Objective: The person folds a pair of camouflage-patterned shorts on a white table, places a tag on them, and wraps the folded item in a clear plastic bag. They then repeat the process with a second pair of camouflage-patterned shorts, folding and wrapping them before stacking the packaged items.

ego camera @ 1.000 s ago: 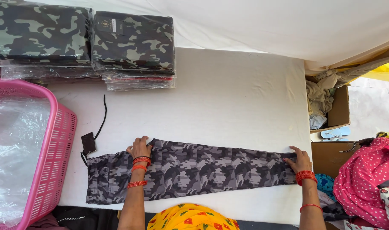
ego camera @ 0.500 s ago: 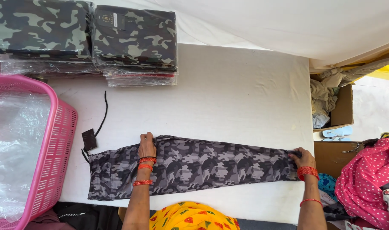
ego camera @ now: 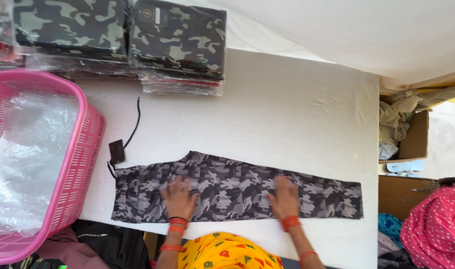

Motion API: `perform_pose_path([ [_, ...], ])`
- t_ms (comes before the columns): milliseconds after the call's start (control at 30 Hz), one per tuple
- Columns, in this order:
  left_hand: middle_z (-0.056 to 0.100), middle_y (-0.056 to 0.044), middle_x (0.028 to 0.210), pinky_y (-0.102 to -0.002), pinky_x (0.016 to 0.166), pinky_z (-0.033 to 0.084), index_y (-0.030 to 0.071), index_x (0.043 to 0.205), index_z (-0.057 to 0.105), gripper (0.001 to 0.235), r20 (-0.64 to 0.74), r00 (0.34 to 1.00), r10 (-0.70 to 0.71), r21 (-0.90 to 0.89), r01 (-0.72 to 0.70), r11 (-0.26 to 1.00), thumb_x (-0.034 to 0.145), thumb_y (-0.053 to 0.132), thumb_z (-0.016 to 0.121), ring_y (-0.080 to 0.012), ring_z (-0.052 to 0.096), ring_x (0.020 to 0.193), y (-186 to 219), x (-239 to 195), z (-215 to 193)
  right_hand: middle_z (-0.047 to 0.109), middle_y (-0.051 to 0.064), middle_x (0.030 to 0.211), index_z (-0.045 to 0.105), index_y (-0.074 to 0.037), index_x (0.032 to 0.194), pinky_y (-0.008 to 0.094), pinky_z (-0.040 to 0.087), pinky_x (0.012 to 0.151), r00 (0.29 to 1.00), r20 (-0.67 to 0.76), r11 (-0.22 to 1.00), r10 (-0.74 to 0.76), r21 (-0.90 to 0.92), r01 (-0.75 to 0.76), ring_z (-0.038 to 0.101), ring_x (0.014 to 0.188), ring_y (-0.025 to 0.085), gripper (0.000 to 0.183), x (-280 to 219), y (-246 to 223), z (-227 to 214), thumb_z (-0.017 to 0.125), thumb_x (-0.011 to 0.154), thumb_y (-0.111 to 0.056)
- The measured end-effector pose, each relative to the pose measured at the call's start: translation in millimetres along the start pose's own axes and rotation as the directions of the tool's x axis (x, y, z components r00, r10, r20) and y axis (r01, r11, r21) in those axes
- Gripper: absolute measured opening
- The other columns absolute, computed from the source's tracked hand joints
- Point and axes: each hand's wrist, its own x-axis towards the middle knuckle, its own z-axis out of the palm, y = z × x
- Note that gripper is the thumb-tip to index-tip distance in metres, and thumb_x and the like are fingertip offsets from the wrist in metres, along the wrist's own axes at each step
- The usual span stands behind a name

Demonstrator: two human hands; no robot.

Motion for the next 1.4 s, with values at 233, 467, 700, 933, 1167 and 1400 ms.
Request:
perform_pose_path([
  [233, 0.023, -0.007, 0.166, -0.077, 0.109, 0.004, 0.029, 0.157, 0.045, 0.065, -0.291, 0.918, -0.268, -0.276, 0.188, 0.943, 0.094, 0.048, 0.044, -0.0291, 0.025, 0.147, -131, -6, 87, 0.013, 0.017, 0.171, 0.015, -0.004, 0.163, 0.054, 0.000, 0.123, 0.777, -0.305, 0.827, 0.550, 0.332, -0.455, 0.010, 0.157, 0.029, 0.082, -32, 186, 27, 0.028, 0.102, -0.058],
  [467, 0.044, 0.003, 0.159, -0.053, 0.123, 0.020, 0.034, 0.150, 0.045, 0.039, -0.321, 0.848, -0.422, -0.504, 0.224, 0.834, 0.115, 0.047, 0.032, -0.0203, 0.036, 0.147, -158, 47, 105, 0.016, 0.020, 0.171, 0.020, -0.001, 0.163, 0.059, 0.001, 0.123, 0.720, -0.297, 0.778, 0.628, 0.274, -0.566, 0.007, 0.159, 0.033, 0.081, -40, 201, 20, 0.027, 0.103, -0.056],
  [700, 0.023, -0.005, 0.169, -0.076, 0.115, -0.003, 0.035, 0.160, 0.030, 0.067, -0.435, 0.885, -0.166, -0.311, 0.025, 0.950, 0.099, 0.063, 0.033, -0.0356, 0.012, 0.156, -165, 66, 87, 0.017, 0.023, 0.169, 0.019, 0.000, 0.162, 0.057, 0.005, 0.126, 0.802, -0.397, 0.891, 0.447, 0.280, -0.359, 0.010, 0.158, 0.037, 0.083, -38, 147, 21, 0.028, 0.103, -0.057],
  [933, 0.018, -0.011, 0.169, -0.076, 0.112, -0.001, 0.034, 0.158, 0.030, 0.072, -0.356, 0.892, -0.280, -0.113, 0.256, 0.960, 0.095, 0.067, 0.037, -0.0453, 0.006, 0.154, -136, 69, 61, 0.015, 0.022, 0.168, 0.017, -0.003, 0.162, 0.057, 0.006, 0.123, 0.839, -0.266, 0.875, 0.474, 0.250, -0.415, 0.009, 0.156, 0.036, 0.082, -35, 141, 31, 0.029, 0.102, -0.058],
  [1167, 0.036, -0.014, 0.164, -0.067, 0.120, 0.013, 0.014, 0.154, 0.042, 0.067, -0.442, 0.896, 0.033, -0.353, -0.208, 0.912, 0.092, 0.023, 0.067, -0.0312, 0.025, 0.155, -65, 134, 74, 0.008, 0.010, 0.170, 0.011, -0.022, 0.163, 0.057, -0.001, 0.123, 0.904, -0.324, 0.959, 0.280, 0.140, -0.247, 0.007, 0.156, 0.030, 0.073, -32, 67, 39, 0.032, 0.100, -0.053],
  [1400, 0.062, -0.010, 0.130, -0.069, 0.118, 0.018, 0.018, 0.146, 0.051, 0.070, -0.165, 0.977, 0.135, -0.243, -0.173, 0.955, 0.083, 0.023, 0.082, -0.0295, 0.055, 0.127, -9, 151, -26, 0.016, 0.007, 0.168, 0.022, -0.028, 0.159, 0.051, 0.006, 0.123, 0.941, -0.323, 0.987, 0.097, 0.150, -0.051, 0.015, 0.154, 0.026, 0.065, -64, -18, 48, 0.041, 0.100, -0.047],
])
